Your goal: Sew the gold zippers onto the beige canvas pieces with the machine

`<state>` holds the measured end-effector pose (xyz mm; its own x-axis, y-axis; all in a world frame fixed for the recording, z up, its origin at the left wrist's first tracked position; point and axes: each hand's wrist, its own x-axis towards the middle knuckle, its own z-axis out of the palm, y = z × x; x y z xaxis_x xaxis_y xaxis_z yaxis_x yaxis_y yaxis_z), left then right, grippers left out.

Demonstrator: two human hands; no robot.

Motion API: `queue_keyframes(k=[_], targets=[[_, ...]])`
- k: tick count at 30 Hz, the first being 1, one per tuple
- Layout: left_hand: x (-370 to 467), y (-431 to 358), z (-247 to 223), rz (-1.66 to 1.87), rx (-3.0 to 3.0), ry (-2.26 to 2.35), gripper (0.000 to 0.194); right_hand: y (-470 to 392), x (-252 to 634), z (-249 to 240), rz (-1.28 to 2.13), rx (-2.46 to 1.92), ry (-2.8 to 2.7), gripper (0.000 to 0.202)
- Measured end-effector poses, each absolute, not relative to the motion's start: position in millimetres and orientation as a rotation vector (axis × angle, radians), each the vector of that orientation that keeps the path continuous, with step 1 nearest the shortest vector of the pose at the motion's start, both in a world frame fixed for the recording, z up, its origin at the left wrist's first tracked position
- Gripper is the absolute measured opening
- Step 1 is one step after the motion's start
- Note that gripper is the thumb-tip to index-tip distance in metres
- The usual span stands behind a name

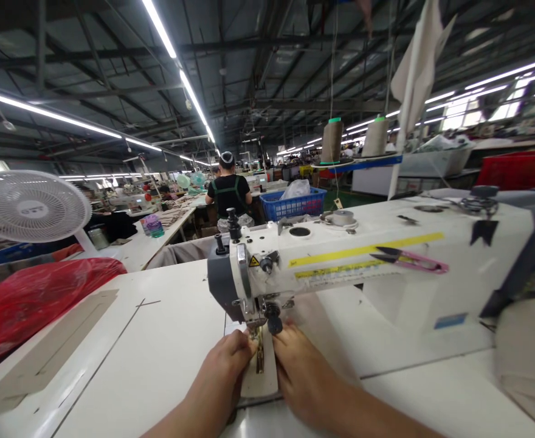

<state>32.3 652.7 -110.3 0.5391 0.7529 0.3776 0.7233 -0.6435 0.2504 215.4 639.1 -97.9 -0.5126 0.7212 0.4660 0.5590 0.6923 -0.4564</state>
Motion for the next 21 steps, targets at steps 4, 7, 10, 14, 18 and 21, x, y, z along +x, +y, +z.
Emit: queue_keyframes(k=[4, 7, 10, 14, 18, 21], targets=[[33.7, 650.5, -106.6, 0.715, 2.604, 1.299, 0.021, 632.8, 210.2, -92.8, 0.330, -1.127, -2.268, 0.040], [32.5, 642.5, -101.1, 0.734, 2.542, 1.285, 0.028, 635.0, 204.2, -89.7, 0.401, -1.174, -2.254, 0.031], [29.3, 630.3, -93.9, 0.773, 2.504, 1.397, 0.036, 641.5, 201.4, -87.1, 0.526, -1.152, -2.206, 0.025], [25.6, 614.5, -88.4, 0.692, 2.459, 1.632, 0.011, 651.2, 203.4, -91.6, 0.574, -1.180, -2.114, 0.018], [24.5, 608.3, -93.7, 0.819, 2.538, 1.384, 0.007, 658.7, 205.4, -100.1, 0.625, -1.164, -2.066, 0.010], [24.4, 611.8, -101.5, 0.854, 2.652, 1.092, 0.022, 660.9, 205.4, -101.9, 0.631, -1.151, -2.061, 0.009]])
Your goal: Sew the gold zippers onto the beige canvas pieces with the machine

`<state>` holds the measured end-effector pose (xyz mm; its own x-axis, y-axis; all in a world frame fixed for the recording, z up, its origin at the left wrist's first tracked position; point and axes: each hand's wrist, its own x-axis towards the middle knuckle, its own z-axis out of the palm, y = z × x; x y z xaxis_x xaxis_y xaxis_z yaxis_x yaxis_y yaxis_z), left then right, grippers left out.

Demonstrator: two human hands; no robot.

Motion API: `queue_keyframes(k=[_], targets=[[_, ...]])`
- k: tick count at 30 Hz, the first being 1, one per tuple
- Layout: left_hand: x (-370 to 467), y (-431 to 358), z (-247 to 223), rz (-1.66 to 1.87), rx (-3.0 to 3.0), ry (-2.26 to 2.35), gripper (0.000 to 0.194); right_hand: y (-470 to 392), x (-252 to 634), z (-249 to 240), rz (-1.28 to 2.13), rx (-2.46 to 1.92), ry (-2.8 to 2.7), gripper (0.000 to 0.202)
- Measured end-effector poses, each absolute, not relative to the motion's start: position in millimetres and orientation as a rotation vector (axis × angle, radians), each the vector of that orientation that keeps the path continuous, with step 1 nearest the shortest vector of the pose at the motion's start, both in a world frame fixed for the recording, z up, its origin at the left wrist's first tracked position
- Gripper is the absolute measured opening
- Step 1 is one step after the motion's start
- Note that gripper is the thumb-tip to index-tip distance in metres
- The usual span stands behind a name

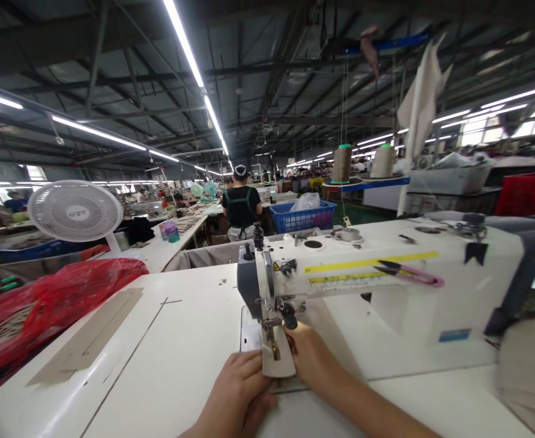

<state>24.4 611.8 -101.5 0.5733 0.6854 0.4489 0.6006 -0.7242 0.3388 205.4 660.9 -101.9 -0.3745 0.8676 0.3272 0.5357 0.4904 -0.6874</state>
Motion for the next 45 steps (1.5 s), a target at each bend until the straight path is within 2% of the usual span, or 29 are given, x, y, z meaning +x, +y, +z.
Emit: queue_keyframes(k=[2, 8, 13, 16, 24, 35, 40, 45], targets=[[24.7, 616.0, -106.2, 0.823, 2.727, 0.997, 0.022, 660.9, 205.1, -100.9, 0.612, -1.161, -2.065, 0.010], [28.4, 618.1, -105.0, 0.780, 2.783, 1.009, 0.004, 661.6, 201.7, -98.2, 0.473, -1.343, -2.063, 0.017], [30.3, 613.2, -94.1, 0.747, 2.762, 1.006, 0.008, 665.3, 194.9, -97.9, 0.334, -1.605, -2.025, 0.012], [30.9, 613.4, -90.5, 0.712, 2.772, 0.992, 0.011, 666.4, 191.9, -96.6, 0.301, -1.703, -2.016, 0.016], [31.1, 611.7, -89.4, 0.707, 2.794, 0.997, 0.012, 669.5, 193.5, -94.8, 0.306, -1.692, -2.042, 0.016], [30.6, 611.4, -92.0, 0.733, 2.790, 1.018, 0.011, 683.1, 184.0, -107.6, 0.278, -1.935, -1.842, 0.020], [30.5, 607.2, -88.6, 0.752, 2.796, 1.044, 0.010, 685.7, 181.0, -103.1, 0.283, -1.876, -1.828, 0.021], [22.5, 597.9, -85.6, 0.838, 2.764, 1.280, 0.011, 648.0, 191.9, -95.6, 0.258, -1.549, -2.016, 0.011]])
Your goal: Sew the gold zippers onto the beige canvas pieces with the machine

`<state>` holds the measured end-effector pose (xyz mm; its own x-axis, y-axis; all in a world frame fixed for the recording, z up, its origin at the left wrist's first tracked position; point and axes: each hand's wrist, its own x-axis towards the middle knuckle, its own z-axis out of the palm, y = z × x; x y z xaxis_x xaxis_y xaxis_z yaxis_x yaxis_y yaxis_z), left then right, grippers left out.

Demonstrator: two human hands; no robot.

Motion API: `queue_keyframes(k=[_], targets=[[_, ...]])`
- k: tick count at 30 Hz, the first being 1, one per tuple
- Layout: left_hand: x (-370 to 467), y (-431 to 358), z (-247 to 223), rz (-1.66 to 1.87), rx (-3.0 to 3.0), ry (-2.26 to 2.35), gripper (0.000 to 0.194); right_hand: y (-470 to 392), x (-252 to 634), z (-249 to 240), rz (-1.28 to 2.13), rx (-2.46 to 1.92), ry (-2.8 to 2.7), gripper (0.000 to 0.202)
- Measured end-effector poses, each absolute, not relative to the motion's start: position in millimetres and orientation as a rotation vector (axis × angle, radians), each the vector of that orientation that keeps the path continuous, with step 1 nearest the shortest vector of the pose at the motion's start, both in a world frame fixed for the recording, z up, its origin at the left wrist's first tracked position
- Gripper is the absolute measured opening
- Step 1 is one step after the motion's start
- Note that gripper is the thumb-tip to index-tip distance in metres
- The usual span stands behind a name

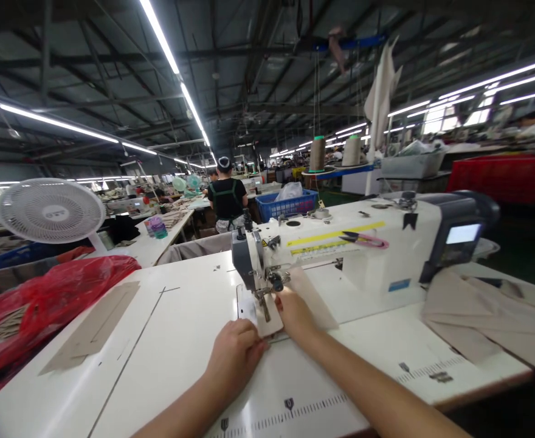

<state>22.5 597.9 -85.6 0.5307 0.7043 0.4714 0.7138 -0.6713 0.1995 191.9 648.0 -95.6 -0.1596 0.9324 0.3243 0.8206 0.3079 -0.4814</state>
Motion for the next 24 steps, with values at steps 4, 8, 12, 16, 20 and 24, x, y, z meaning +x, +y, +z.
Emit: queue_keyframes(k=[4, 8, 12, 16, 20, 24], targets=[[16.8, 597.9, -86.9, -0.885, -2.637, -1.339, 0.015, 602.9, 205.8, -104.5, 0.211, -1.214, -2.210, 0.021], [16.7, 604.1, -86.6, -0.822, -2.892, -1.025, 0.030, 584.6, 211.4, -114.9, 0.178, -1.091, -2.209, 0.022], [17.4, 606.3, -81.7, -0.696, -2.948, -0.903, 0.027, 586.3, 212.2, -114.2, 0.205, -1.117, -2.218, 0.022], [18.4, 608.5, -77.7, -0.656, -2.921, -0.871, 0.025, 589.9, 215.6, -112.2, 0.219, -1.136, -2.244, 0.022], [20.6, 616.5, -79.4, -0.641, -2.920, -0.867, 0.023, 596.4, 218.6, -114.6, 0.204, -1.114, -2.270, 0.022], [22.5, 626.5, -82.8, -0.640, -2.925, -0.862, 0.021, 605.7, 217.8, -116.9, 0.164, -1.083, -2.265, 0.023]])
